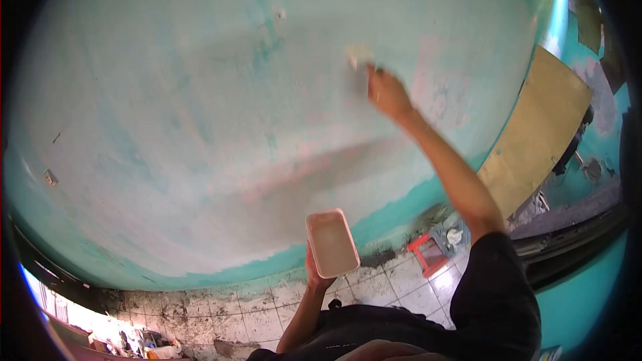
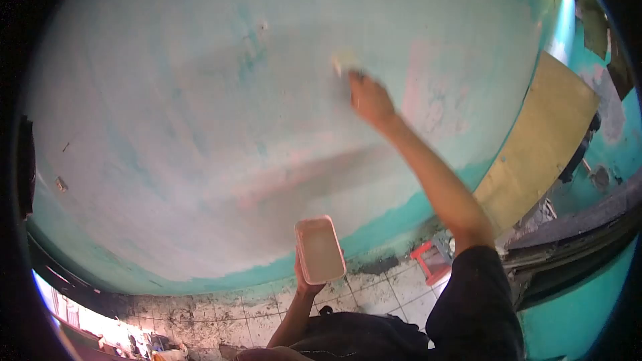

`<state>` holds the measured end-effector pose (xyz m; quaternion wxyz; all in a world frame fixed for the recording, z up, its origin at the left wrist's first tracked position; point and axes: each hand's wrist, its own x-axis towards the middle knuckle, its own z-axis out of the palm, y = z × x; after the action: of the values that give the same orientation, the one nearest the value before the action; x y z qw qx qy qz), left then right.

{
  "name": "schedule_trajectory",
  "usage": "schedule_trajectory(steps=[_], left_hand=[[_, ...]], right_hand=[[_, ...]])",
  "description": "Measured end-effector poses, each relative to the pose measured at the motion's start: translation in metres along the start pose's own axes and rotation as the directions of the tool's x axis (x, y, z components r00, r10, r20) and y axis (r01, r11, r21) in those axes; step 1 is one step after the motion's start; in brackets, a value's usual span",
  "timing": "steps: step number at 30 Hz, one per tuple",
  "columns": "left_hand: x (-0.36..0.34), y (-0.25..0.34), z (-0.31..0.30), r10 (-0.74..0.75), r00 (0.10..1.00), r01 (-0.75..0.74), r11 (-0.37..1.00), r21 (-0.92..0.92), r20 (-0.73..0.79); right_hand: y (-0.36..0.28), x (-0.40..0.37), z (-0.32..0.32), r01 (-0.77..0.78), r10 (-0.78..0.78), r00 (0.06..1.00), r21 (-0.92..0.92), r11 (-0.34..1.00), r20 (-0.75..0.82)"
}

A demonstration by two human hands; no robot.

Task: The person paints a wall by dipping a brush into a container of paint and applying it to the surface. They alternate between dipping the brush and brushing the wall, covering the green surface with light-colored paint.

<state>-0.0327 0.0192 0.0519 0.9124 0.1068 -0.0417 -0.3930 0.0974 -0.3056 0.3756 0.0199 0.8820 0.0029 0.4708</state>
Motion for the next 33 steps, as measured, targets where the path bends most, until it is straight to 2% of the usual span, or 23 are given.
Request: schedule_trajectory(steps=[1, 3, 4, 6, 8, 10, 12, 13, 14, 15, 16, 17, 19, 20, 21, 22, 24, 26, 29, 30, 31, 32, 33], left_hand=[[-0.005, 0.005, 0.006, -0.013, 1.0, 0.012, 0.999, 0.029, 0.005], [-0.016, 0.019, 0.019, -0.027, 1.0, 0.027, 0.999, 0.025, -0.013], [-0.023, 0.026, 0.021, -0.021, 1.0, 0.022, 1.0, 0.022, -0.016], [-0.032, 0.038, 0.001, -0.015, 1.0, 0.015, 0.999, 0.05, -0.003], [-0.042, 0.051, -0.004, -0.011, 1.0, 0.009, 0.997, 0.079, 0.024], [-0.056, 0.067, 0.001, 0.054, 0.998, -0.05, 0.991, 0.122, -0.033], [-0.065, 0.082, -0.017, 0.068, 0.996, -0.06, 0.989, 0.138, -0.05], [-0.07, 0.089, -0.025, 0.087, 0.995, -0.078, 0.985, 0.156, -0.054], [-0.075, 0.095, -0.024, 0.081, 0.994, -0.07, 0.986, 0.152, -0.066], [-0.079, 0.101, -0.019, 0.084, 0.991, -0.07, 0.989, 0.131, -0.105], [-0.082, 0.106, -0.017, 0.086, 0.985, -0.07, 0.991, 0.11, -0.146], [-0.087, 0.111, -0.021, 0.079, 0.983, -0.063, 0.993, 0.103, -0.167], [-0.098, 0.125, -0.03, 0.036, 0.994, -0.019, 0.986, 0.163, -0.103], [-0.106, 0.13, -0.033, 0.024, 0.991, -0.002, 0.986, 0.167, -0.13], [-0.11, 0.133, -0.028, 0.069, 0.989, -0.042, 0.98, 0.196, -0.13], [-0.112, 0.137, -0.027, 0.115, 0.986, -0.085, 0.971, 0.223, -0.124], [-0.123, 0.143, -0.048, 0.113, 0.981, -0.075, 0.972, 0.222, -0.16], [-0.128, 0.151, -0.053, 0.125, 0.976, -0.083, 0.97, 0.227, -0.178], [-0.133, 0.155, -0.053, 0.21, 0.941, -0.166, 0.97, 0.179, -0.264], [-0.136, 0.158, -0.059, 0.262, 0.951, -0.194, 0.919, 0.344, -0.165], [-0.138, 0.158, -0.064, 0.295, 0.954, -0.229, 0.84, 0.492, -0.058], [-0.142, 0.158, -0.067, 0.29, 0.954, -0.216, 0.84, 0.498, -0.076], [-0.142, 0.16, -0.069, 0.328, 0.939, -0.213, 0.787, 0.578, -0.1]], right_hand=[[-0.014, -0.049, 0.012, -0.029, 0.023, 0.994, 0.056, 0.998, 0.104], [-0.024, -0.117, 0.036, -0.134, 0.138, 0.87, -0.043, 0.99, 0.473], [-0.017, -0.125, 0.044, -0.134, 0.137, 0.868, -0.042, 0.99, 0.476], [-0.003, -0.126, 0.056, -0.087, -0.05, 0.76, 0.178, 0.98, 0.648], [-0.013, -0.04, 0.024, -0.122, -0.04, 0.817, 0.241, 0.963, 0.576], [-0.019, 0.062, -0.037, 0.224, -0.268, 0.934, 0.198, 0.954, 0.235], [-0.057, 0.138, -0.115, -0.004, -0.025, 0.97, 0.116, 0.993, 0.241], [-0.056, 0.163, -0.125, 0.129, -0.136, 0.988, 0.091, 0.987, 0.075], [-0.08, 0.174, -0.147, 0.052, -0.052, 0.999, 0.097, 0.994, 0.0], [-0.101, 0.18, -0.157, -0.027, 0.035, 0.997, 0.108, 0.994, -0.072], [-0.098, 0.185, -0.145, 0.03, -0.006, 0.967, 0.09, 0.995, -0.254], [-0.093, 0.181, -0.122, 0.02, 0.003, 0.972, 0.096, 0.995, -0.233], [-0.099, 0.157, -0.078, 0.185, -0.235, 0.865, -0.154, 0.971, -0.444], [-0.112, 0.128, -0.065, -0.138, 0.158, 0.979, 0.154, 0.978, -0.129], [-0.093, 0.092, -0.014, 0.01, 0.024, 0.947, 0.106, 0.994, -0.32], [-0.116, 0.049, 0.006, -0.02, 0.093, 0.93, 0.204, 0.979, -0.354], [-0.135, -0.056, 0.067, -0.101, 0.186, 0.947, 0.307, 0.946, -0.262], [-0.154, -0.173, 0.122, -0.189, 0.219, 0.974, 0.319, 0.929, -0.061], [-0.158, -0.309, 0.185, -0.407, 0.327, 0.869, 0.163, 0.899, 0.371], [-0.147, -0.329, 0.193, -0.419, 0.334, 0.861, 0.164, 0.893, 0.383], [-0.13, -0.34, 0.201, -0.385, 0.246, 0.798, 0.151, 0.91, 0.55], [-0.122, -0.346, 0.207, -0.353, 0.154, 0.7, 0.149, 0.924, 0.697], [-0.13, -0.303, 0.176, -0.35, 0.195, 0.775, 0.152, 0.924, 0.602]])
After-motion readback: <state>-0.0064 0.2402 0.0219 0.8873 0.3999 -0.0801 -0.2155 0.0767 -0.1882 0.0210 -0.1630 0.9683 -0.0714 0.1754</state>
